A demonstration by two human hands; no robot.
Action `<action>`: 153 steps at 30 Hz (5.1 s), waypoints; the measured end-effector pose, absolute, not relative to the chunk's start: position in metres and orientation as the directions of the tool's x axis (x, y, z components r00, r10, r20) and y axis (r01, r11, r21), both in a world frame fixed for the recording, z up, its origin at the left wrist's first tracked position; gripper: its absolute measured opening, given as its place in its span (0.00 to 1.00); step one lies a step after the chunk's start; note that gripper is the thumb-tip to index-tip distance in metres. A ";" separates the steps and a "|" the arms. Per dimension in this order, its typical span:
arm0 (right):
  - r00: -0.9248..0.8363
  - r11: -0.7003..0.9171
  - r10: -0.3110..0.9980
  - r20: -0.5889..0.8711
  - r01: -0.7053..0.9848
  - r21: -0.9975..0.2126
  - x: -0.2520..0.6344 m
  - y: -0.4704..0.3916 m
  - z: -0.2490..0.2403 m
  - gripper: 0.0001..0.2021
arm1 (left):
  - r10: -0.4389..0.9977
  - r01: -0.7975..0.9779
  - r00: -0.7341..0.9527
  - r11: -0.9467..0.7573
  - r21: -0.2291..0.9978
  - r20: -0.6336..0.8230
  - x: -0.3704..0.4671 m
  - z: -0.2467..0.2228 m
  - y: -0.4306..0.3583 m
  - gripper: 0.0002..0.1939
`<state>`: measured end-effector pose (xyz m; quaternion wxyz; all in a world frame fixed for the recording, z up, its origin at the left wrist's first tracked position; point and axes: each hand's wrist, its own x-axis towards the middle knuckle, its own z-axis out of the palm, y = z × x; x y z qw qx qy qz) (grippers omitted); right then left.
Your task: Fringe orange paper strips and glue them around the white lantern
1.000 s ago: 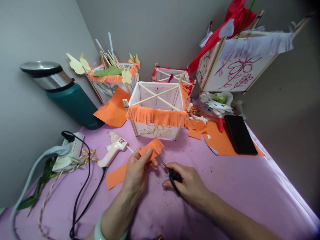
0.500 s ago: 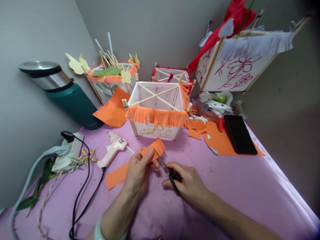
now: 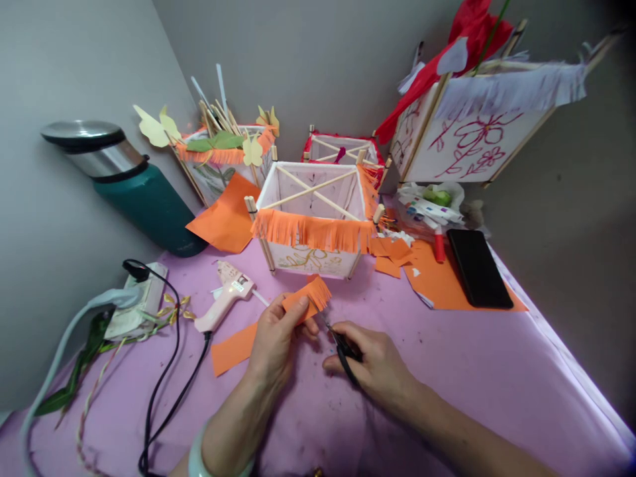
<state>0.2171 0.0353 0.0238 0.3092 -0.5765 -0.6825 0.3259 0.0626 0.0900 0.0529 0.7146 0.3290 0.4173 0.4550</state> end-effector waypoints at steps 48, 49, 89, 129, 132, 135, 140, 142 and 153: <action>-0.171 0.138 0.984 0.043 0.597 -0.790 0.218 0.035 0.029 0.13 | 0.939 -0.456 0.178 0.344 0.821 -0.295 0.062 0.055 0.092 0.09; -0.168 0.134 0.985 0.039 0.597 -0.791 0.218 0.035 0.029 0.13 | 0.939 -0.457 0.179 0.345 0.820 -0.295 0.062 0.055 0.092 0.09; -0.160 0.133 0.986 0.043 0.611 -0.780 0.218 0.036 0.024 0.13 | 0.920 -0.424 0.201 0.392 0.817 -0.337 0.064 0.053 0.091 0.13; -0.187 0.130 0.982 0.021 0.597 -0.792 0.220 0.036 0.031 0.15 | 0.940 -0.520 0.137 0.336 0.785 -0.312 0.058 0.050 0.096 0.08; -0.182 0.132 0.983 0.027 0.595 -0.793 0.219 0.036 0.031 0.14 | 0.938 -0.511 0.140 0.344 0.788 -0.318 0.059 0.050 0.095 0.08; -0.172 0.131 0.985 0.035 0.590 -0.797 0.219 0.036 0.029 0.15 | 0.936 -0.499 0.148 0.349 0.793 -0.319 0.060 0.050 0.094 0.08; -0.159 0.122 0.987 0.033 0.592 -0.797 0.219 0.036 0.027 0.15 | 0.932 -0.496 0.157 0.361 0.790 -0.327 0.061 0.050 0.093 0.09; -0.159 0.119 0.987 0.029 0.593 -0.796 0.219 0.037 0.027 0.15 | 0.931 -0.495 0.155 0.362 0.790 -0.329 0.061 0.050 0.093 0.09; -0.169 0.127 0.985 0.033 0.585 -0.801 0.219 0.037 0.026 0.15 | 0.925 -0.527 0.156 0.376 0.762 -0.348 0.061 0.050 0.094 0.09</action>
